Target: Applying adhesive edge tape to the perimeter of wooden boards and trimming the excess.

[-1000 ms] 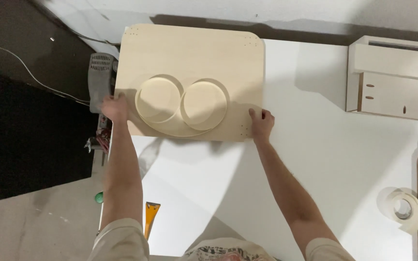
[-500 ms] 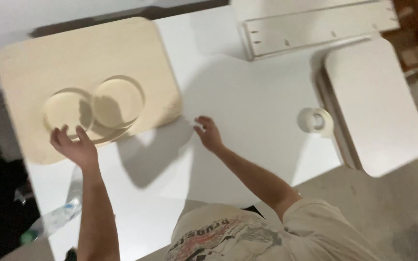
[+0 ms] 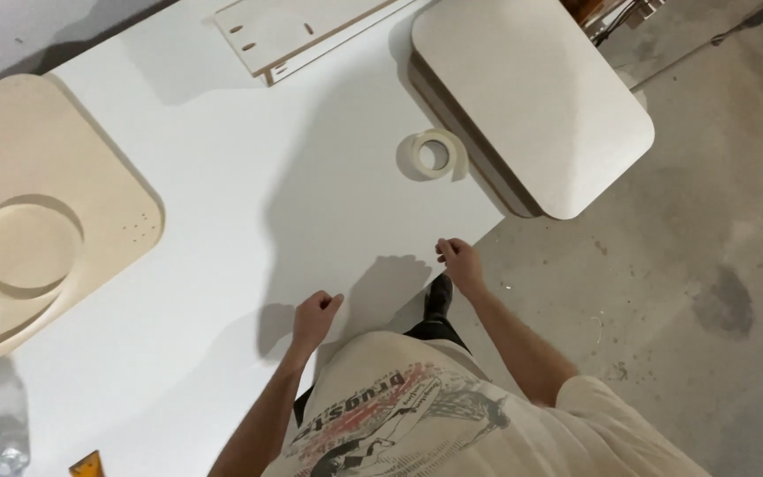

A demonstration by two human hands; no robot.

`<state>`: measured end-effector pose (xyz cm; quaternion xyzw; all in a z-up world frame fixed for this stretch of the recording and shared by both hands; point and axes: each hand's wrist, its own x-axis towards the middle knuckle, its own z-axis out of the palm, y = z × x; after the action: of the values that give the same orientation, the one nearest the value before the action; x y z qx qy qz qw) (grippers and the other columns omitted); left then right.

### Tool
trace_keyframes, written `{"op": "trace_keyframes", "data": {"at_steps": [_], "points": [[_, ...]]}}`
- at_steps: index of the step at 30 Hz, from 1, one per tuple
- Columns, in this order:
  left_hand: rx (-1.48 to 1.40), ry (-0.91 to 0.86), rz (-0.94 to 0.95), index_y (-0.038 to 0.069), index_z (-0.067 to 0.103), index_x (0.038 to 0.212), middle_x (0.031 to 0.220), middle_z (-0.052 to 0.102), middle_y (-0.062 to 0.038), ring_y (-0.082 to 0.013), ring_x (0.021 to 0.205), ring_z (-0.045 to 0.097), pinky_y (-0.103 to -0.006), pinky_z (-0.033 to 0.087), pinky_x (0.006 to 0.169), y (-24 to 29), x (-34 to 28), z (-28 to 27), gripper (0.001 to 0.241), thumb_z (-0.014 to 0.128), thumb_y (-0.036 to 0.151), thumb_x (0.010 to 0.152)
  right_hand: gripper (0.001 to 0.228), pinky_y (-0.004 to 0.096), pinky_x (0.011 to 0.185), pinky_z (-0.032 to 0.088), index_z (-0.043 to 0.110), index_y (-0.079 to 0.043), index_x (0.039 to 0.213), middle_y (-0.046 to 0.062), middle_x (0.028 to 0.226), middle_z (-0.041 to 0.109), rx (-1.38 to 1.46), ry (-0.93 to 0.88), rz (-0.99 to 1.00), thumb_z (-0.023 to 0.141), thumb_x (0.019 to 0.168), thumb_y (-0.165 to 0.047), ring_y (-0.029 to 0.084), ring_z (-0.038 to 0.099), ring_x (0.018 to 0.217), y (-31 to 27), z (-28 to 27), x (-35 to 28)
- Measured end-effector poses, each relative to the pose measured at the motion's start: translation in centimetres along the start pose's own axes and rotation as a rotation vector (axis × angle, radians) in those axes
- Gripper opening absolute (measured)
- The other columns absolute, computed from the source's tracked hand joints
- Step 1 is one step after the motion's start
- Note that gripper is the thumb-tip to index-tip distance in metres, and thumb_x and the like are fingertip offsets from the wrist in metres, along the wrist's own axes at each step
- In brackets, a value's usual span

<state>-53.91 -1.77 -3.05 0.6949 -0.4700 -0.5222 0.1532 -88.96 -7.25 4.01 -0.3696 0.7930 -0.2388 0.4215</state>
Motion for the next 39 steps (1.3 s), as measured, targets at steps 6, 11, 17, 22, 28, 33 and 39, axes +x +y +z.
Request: {"op": "trace_keyframes", "data": {"at_steps": [6,11,17,22,28,33,39], "points": [[0.020,-0.030,-0.008,0.007,0.072,0.096,0.079,0.072,-0.010,-0.0220,0.073,0.065,-0.0354,0.052,0.061,11.2,2.0,7.6,0.033,0.066,0.040,0.098,0.028,0.035,0.079,0.056,0.072,-0.003,0.116,0.013,0.101,0.075,0.063,-0.034,-0.114,0.063,0.106,-0.027,0.021,0.072,0.090,-0.3,-10.5,7.1],[0.013,0.084,0.003,0.008,0.073,0.105,0.093,0.073,-0.012,-0.0263,0.088,0.070,-0.0393,0.056,0.072,19.1,6.0,14.1,0.031,0.065,0.036,0.098,0.025,0.035,0.079,0.054,0.072,-0.004,0.116,0.009,0.097,0.073,0.061,-0.201,-0.176,0.064,0.105,-0.025,0.018,0.067,0.086,-0.1,-15.2,13.5],[0.173,0.295,0.029,0.008,0.058,0.141,0.133,0.059,-0.018,-0.0351,0.122,0.064,-0.0463,0.059,0.097,26.9,12.7,14.3,0.046,0.062,0.031,0.100,0.026,0.037,0.081,0.054,0.071,-0.002,0.118,0.014,0.100,0.074,-0.028,-0.368,-0.230,0.063,0.106,-0.023,0.022,0.069,0.090,-0.4,-17.4,14.3],[0.287,0.339,0.084,0.005,0.047,0.151,0.141,0.048,-0.022,-0.0427,0.131,0.057,-0.0532,0.055,0.106,32.1,19.5,14.4,0.059,0.063,0.030,0.100,0.026,0.035,0.079,0.053,0.072,-0.002,0.113,0.013,0.097,0.074,-0.005,-0.325,-0.182,0.063,0.107,-0.026,0.020,0.067,0.086,2.3,-19.7,14.3],[0.589,0.234,0.155,0.014,0.065,0.136,0.129,0.056,-0.010,-0.0312,0.123,0.059,-0.0460,0.057,0.100,32.6,26.3,14.8,0.042,0.063,0.034,0.100,0.022,0.036,0.077,0.052,0.073,-0.002,0.108,0.012,0.084,0.073,0.103,-0.024,-0.086,0.064,0.107,-0.023,0.019,0.062,0.079,5.0,-26.3,13.5],[0.343,0.172,0.314,0.011,0.068,0.131,0.121,0.064,-0.013,-0.0329,0.114,0.066,-0.0468,0.059,0.092,34.7,28.8,10.6,0.038,0.058,0.036,0.105,0.058,0.041,0.081,0.049,0.040,0.001,0.134,0.014,0.108,0.051,0.430,0.334,0.260,0.067,0.104,-0.040,0.023,0.059,0.089,10.5,-31.4,17.2],[0.574,0.228,0.430,0.009,0.070,0.130,0.153,0.047,-0.014,-0.0389,0.143,0.044,-0.0449,0.049,0.113,44.3,37.5,9.4,0.037,0.059,0.034,0.105,0.043,0.044,0.084,0.056,0.050,0.004,0.104,0.005,0.083,0.039,0.869,0.161,0.420,0.064,0.106,-0.036,0.024,0.057,0.075,12.0,-30.9,21.9]]}}
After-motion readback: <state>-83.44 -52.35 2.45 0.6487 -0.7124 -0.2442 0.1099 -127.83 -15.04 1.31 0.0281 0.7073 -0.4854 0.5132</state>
